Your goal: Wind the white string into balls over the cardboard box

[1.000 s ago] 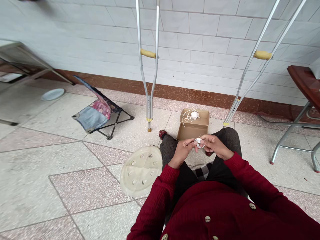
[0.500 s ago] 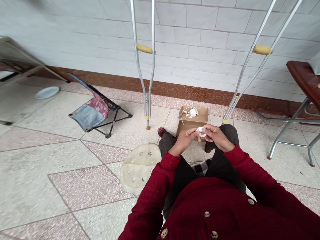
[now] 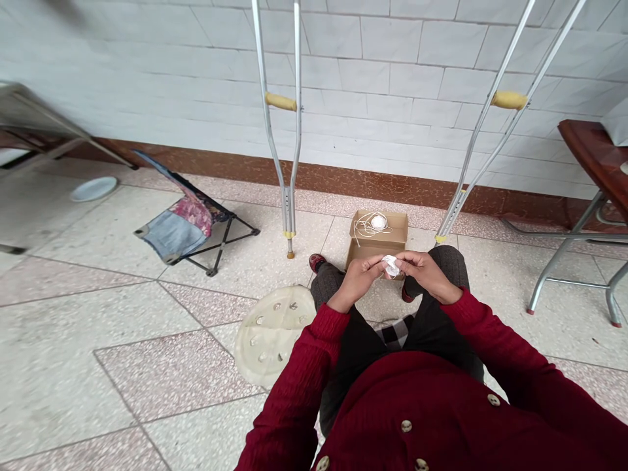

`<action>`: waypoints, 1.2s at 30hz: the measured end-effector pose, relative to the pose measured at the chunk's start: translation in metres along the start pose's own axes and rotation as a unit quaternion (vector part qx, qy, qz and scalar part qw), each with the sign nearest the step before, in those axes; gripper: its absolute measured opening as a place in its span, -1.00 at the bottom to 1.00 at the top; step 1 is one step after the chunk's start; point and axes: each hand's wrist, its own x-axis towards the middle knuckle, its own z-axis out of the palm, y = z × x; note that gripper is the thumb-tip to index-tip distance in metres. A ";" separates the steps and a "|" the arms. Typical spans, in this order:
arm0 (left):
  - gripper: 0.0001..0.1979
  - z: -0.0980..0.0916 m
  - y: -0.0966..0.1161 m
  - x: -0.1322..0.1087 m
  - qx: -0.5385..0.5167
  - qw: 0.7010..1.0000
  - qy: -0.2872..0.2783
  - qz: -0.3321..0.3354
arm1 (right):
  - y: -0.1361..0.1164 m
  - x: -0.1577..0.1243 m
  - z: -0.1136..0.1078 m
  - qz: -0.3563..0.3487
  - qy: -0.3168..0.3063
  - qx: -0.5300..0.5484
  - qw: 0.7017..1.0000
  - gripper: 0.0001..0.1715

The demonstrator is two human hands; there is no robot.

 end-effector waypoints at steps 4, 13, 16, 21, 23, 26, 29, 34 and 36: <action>-0.69 0.004 0.001 -0.002 -0.041 0.999 -0.022 0.000 | 0.001 -0.002 0.003 0.036 -0.012 0.055 0.998 -0.64; -0.69 0.007 0.002 -0.007 -0.093 0.995 -0.020 -0.031 | 0.008 -0.001 0.010 0.082 0.044 0.120 0.988 -0.61; -0.71 0.008 -0.001 -0.009 -0.098 0.994 0.002 -0.043 | 0.009 0.000 0.009 0.064 0.044 0.098 0.992 -0.62; -0.73 0.005 -0.002 -0.008 -0.102 0.993 0.038 -0.042 | 0.011 -0.003 0.008 -0.015 0.051 -0.028 0.998 -0.68; -0.71 0.005 -0.003 -0.008 -0.095 0.994 0.041 -0.038 | 0.011 -0.004 0.007 -0.045 0.070 -0.084 0.993 -0.72; -0.72 0.006 -0.007 -0.009 -0.090 0.994 0.047 -0.040 | 0.010 -0.003 0.006 -0.055 0.090 -0.085 0.991 -0.76; -0.74 0.009 -0.011 -0.010 -0.098 0.991 0.074 -0.050 | 0.009 -0.002 0.005 -0.006 0.076 0.020 0.997 -0.73; -0.72 0.013 -0.013 -0.010 -0.111 0.990 0.077 -0.049 | 0.011 -0.001 0.006 0.088 0.059 0.150 0.983 -0.64; -0.71 0.013 -0.012 -0.010 -0.113 0.990 0.069 -0.050 | 0.009 -0.002 0.004 0.081 0.036 0.143 0.986 -0.66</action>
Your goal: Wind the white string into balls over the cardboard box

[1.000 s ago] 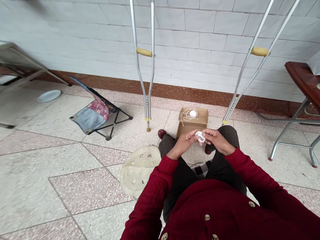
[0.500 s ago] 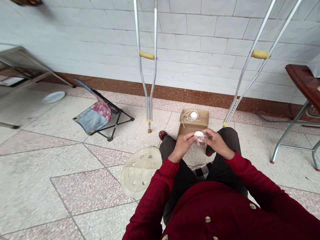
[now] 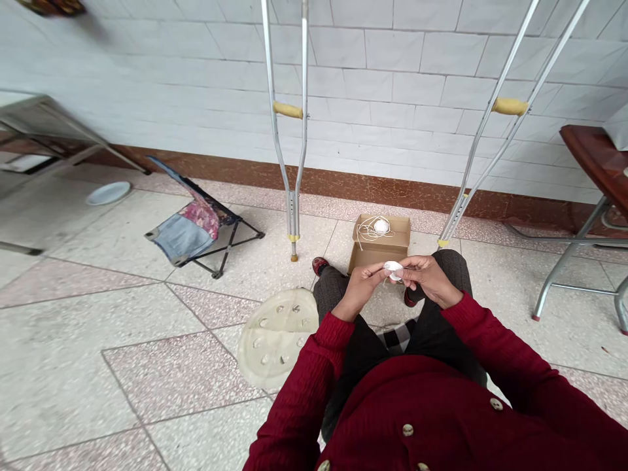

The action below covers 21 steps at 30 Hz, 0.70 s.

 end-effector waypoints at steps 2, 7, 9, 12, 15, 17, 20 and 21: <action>-0.70 -0.002 0.001 0.000 0.005 1.000 -0.003 -0.006 | -0.005 -0.002 -0.002 -0.001 -0.038 -0.028 0.999 -0.68; -0.69 -0.014 0.010 -0.001 0.049 0.999 0.012 0.002 | -0.020 -0.002 -0.011 -0.075 -0.042 -0.118 0.989 -0.69; -0.69 -0.018 0.014 -0.002 0.068 0.997 0.017 0.012 | -0.022 0.002 -0.017 -0.126 0.041 -0.145 0.981 -0.71; -0.70 -0.019 0.019 -0.004 0.092 0.995 0.017 0.026 | -0.018 0.013 -0.024 -0.143 0.138 -0.123 0.972 -0.70; -0.70 -0.018 0.022 -0.005 0.110 0.993 0.010 0.035 | -0.011 0.020 -0.023 -0.062 0.092 -0.057 0.992 -0.64; -0.69 -0.017 0.024 -0.006 0.113 0.993 0.009 0.037 | -0.004 0.020 -0.019 0.027 0.005 -0.031 0.999 -0.56; -0.67 -0.016 0.025 -0.007 0.109 0.993 0.020 0.039 | 0.007 0.016 -0.009 0.099 -0.050 -0.011 0.994 -0.51; -0.66 -0.016 0.025 -0.008 0.109 0.993 0.025 0.039 | 0.009 0.014 -0.007 0.091 -0.037 -0.001 0.995 -0.52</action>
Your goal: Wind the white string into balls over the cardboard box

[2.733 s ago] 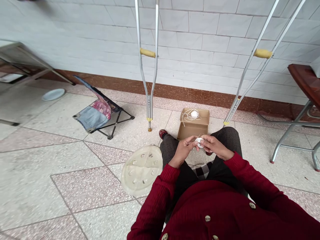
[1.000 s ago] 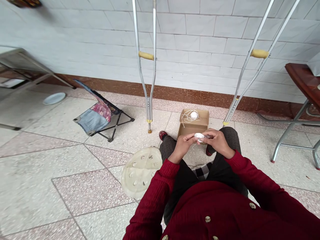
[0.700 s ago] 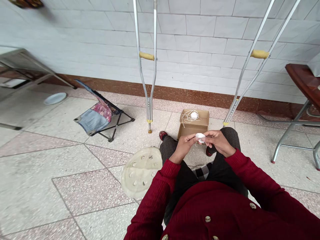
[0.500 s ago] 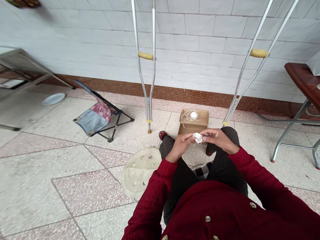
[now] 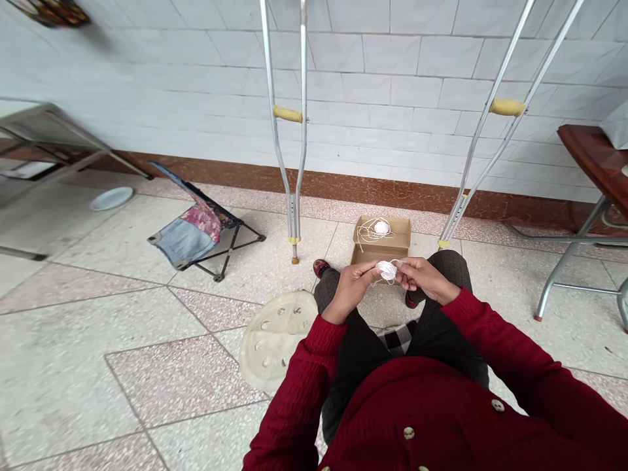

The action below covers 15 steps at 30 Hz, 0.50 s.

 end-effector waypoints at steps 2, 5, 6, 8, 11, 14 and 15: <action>-0.67 0.001 -0.001 -0.001 0.002 1.000 0.003 0.000 | 0.002 -0.002 0.005 -0.037 0.038 0.026 0.998 -0.57; -0.68 0.005 -0.005 -0.002 0.007 1.000 -0.011 0.002 | -0.002 -0.002 0.010 -0.082 0.067 0.041 0.994 -0.65; -0.68 0.006 -0.006 -0.002 0.007 1.000 -0.014 0.003 | -0.005 -0.002 0.011 -0.097 0.077 0.038 0.992 -0.69; -0.67 0.008 -0.008 -0.001 0.010 1.000 -0.017 0.004 | -0.009 -0.002 0.012 -0.125 0.094 0.031 0.987 -0.74; -0.67 0.009 -0.010 -0.001 0.025 0.999 -0.018 0.006 | -0.010 -0.001 0.012 -0.107 0.070 0.044 0.991 -0.73; -0.65 0.009 -0.007 -0.001 0.050 0.998 -0.024 0.005 | -0.005 0.000 0.009 -0.016 -0.005 0.097 0.995 -0.68; -0.65 0.009 -0.006 -0.001 0.057 0.998 -0.024 0.006 | -0.002 0.000 0.008 0.014 -0.023 0.121 0.992 -0.66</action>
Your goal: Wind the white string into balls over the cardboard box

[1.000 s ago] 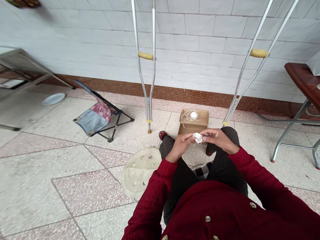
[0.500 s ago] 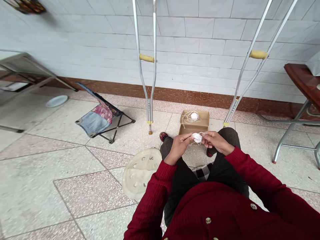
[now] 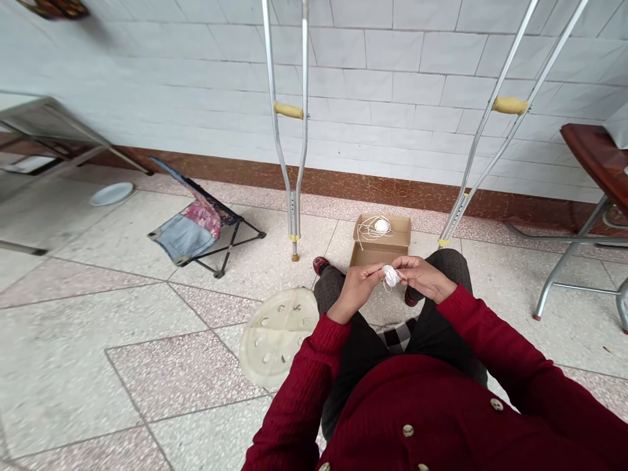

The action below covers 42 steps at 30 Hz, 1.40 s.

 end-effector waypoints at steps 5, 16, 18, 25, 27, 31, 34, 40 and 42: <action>-0.67 0.000 0.002 -0.001 0.023 0.999 -0.005 0.031 | 0.010 -0.001 -0.007 0.100 -0.035 0.088 0.990 -0.53; -0.66 -0.004 0.011 -0.002 0.014 0.992 -0.119 0.028 | 0.006 -0.009 -0.011 0.085 -0.133 -0.041 0.987 -0.64; -0.67 -0.004 0.012 -0.001 0.003 0.991 -0.132 0.018 | 0.006 -0.010 -0.009 0.065 -0.114 -0.070 0.989 -0.69; -0.68 -0.004 0.002 -0.001 0.013 0.990 -0.138 0.010 | 0.008 -0.015 -0.002 -0.054 -0.057 -0.165 0.983 -0.68; -0.67 -0.004 0.001 -0.001 0.017 0.989 -0.148 0.007 | 0.010 -0.017 -0.002 -0.116 -0.025 -0.202 0.972 -0.49; -0.66 -0.005 -0.002 0.002 -0.005 0.986 -0.165 -0.012 | 0.009 -0.025 0.000 -0.221 0.007 -0.302 0.928 -0.50; -0.62 -0.003 -0.005 0.004 -0.027 0.988 -0.149 -0.037 | 0.005 -0.030 0.003 -0.264 0.004 -0.370 0.891 -0.67; -0.60 0.002 -0.005 0.001 -0.105 0.980 -0.155 -0.075 | 0.006 -0.031 0.007 -0.264 0.036 -0.362 0.894 -0.77; -0.58 0.006 -0.007 -0.001 -0.148 0.975 -0.144 -0.082 | 0.008 -0.030 0.008 -0.259 0.049 -0.339 0.903 -0.80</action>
